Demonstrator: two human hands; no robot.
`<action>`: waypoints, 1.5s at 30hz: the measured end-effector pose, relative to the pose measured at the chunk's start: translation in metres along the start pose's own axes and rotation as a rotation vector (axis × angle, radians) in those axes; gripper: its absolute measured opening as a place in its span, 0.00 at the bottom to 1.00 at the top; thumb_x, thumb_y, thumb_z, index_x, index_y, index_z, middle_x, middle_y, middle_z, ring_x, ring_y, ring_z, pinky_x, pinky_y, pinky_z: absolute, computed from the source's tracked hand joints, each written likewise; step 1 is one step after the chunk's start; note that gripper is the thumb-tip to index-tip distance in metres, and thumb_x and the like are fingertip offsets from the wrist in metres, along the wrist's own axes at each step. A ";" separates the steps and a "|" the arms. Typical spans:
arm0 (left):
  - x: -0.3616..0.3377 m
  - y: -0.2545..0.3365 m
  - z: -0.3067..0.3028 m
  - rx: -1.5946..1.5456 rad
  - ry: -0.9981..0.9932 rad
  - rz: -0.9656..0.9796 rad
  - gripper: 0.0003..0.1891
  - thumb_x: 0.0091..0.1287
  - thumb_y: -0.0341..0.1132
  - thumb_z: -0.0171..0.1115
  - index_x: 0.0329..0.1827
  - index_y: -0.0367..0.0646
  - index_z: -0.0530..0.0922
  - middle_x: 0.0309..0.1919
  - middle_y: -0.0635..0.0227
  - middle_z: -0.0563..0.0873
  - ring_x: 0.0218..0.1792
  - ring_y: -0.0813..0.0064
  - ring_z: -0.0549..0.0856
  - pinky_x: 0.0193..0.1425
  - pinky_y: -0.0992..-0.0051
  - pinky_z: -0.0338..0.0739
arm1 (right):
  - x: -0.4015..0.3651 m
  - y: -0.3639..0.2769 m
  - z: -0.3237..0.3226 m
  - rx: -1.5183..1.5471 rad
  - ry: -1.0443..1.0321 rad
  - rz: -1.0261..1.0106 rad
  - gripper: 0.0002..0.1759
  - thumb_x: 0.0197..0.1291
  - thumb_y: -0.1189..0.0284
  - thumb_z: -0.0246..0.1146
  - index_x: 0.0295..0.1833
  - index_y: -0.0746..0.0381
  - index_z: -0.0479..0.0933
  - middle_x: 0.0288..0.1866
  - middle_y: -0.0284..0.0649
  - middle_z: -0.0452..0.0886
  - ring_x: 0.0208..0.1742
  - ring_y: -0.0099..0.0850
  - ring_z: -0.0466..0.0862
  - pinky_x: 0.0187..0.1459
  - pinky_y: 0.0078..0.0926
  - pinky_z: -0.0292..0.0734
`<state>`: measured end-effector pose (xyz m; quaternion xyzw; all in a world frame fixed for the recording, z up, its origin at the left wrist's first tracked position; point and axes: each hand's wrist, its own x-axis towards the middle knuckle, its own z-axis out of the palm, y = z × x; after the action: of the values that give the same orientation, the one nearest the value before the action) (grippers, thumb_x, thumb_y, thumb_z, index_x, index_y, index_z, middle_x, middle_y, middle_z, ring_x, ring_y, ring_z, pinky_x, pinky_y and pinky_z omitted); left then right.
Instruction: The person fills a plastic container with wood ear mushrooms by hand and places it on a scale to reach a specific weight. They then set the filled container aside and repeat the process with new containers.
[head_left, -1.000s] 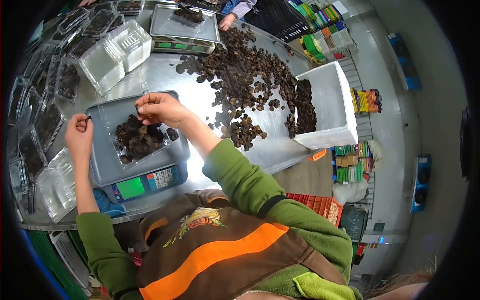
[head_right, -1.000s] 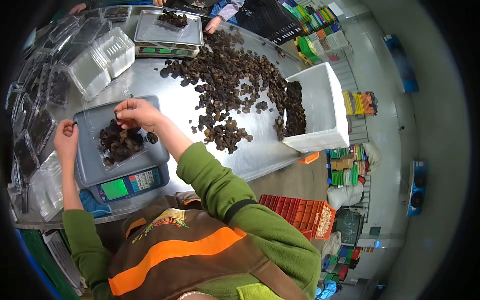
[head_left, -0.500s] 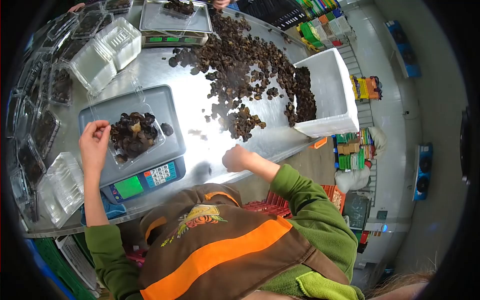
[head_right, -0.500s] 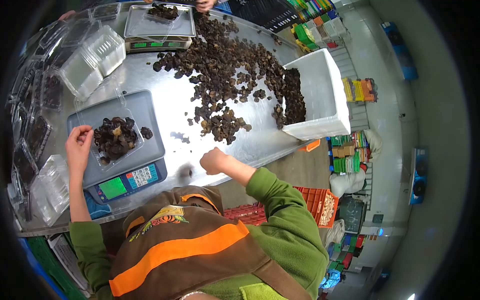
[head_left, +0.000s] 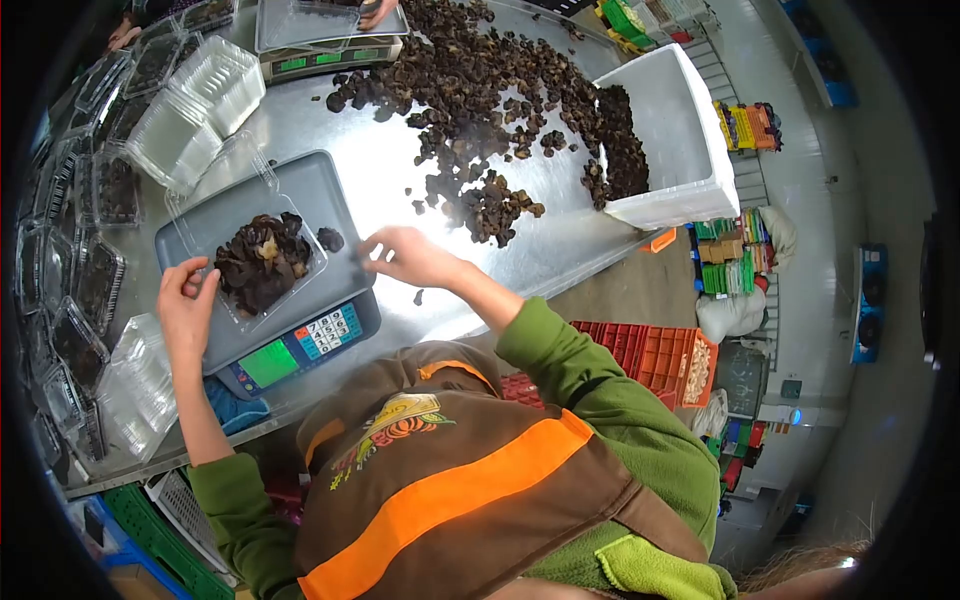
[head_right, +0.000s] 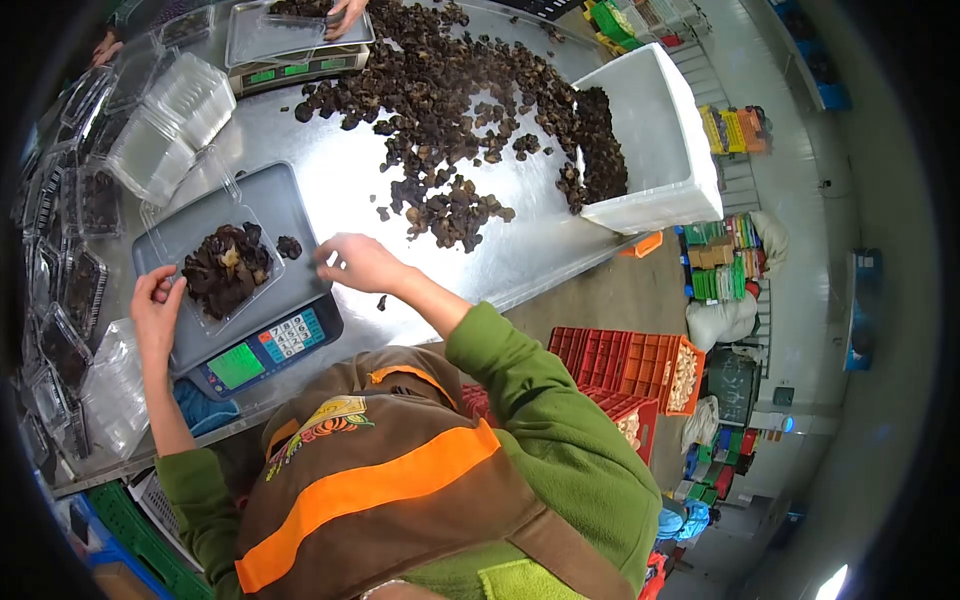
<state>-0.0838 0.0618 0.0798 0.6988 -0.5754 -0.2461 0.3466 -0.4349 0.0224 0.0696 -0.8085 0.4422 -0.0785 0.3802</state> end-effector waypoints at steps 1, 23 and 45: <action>-0.001 -0.005 0.000 -0.078 -0.008 -0.041 0.11 0.59 0.29 0.69 0.45 0.40 0.83 0.31 0.73 0.76 0.31 0.81 0.72 0.38 0.80 0.71 | 0.009 -0.004 0.003 -0.056 0.178 -0.006 0.16 0.57 0.65 0.66 0.49 0.60 0.80 0.44 0.42 0.82 0.45 0.41 0.83 0.47 0.37 0.77; 0.058 -0.043 0.021 -0.537 0.109 -0.456 0.34 0.73 0.57 0.51 0.70 0.38 0.66 0.56 0.53 0.80 0.57 0.68 0.78 0.63 0.69 0.70 | 0.074 -0.037 -0.006 0.274 0.335 0.025 0.28 0.56 0.65 0.71 0.60 0.63 0.75 0.52 0.41 0.81 0.39 0.26 0.82 0.43 0.26 0.79; -0.075 -0.032 0.044 -0.749 -0.073 -0.474 0.12 0.70 0.28 0.55 0.53 0.34 0.70 0.34 0.60 0.82 0.29 0.74 0.83 0.32 0.76 0.80 | 0.041 -0.035 0.028 0.886 -0.065 0.411 0.13 0.61 0.72 0.65 0.47 0.67 0.72 0.36 0.42 0.83 0.33 0.28 0.84 0.35 0.24 0.83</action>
<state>-0.1120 0.1288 0.0228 0.6286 -0.2822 -0.5346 0.4893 -0.3745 0.0175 0.0655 -0.4672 0.5046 -0.1571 0.7089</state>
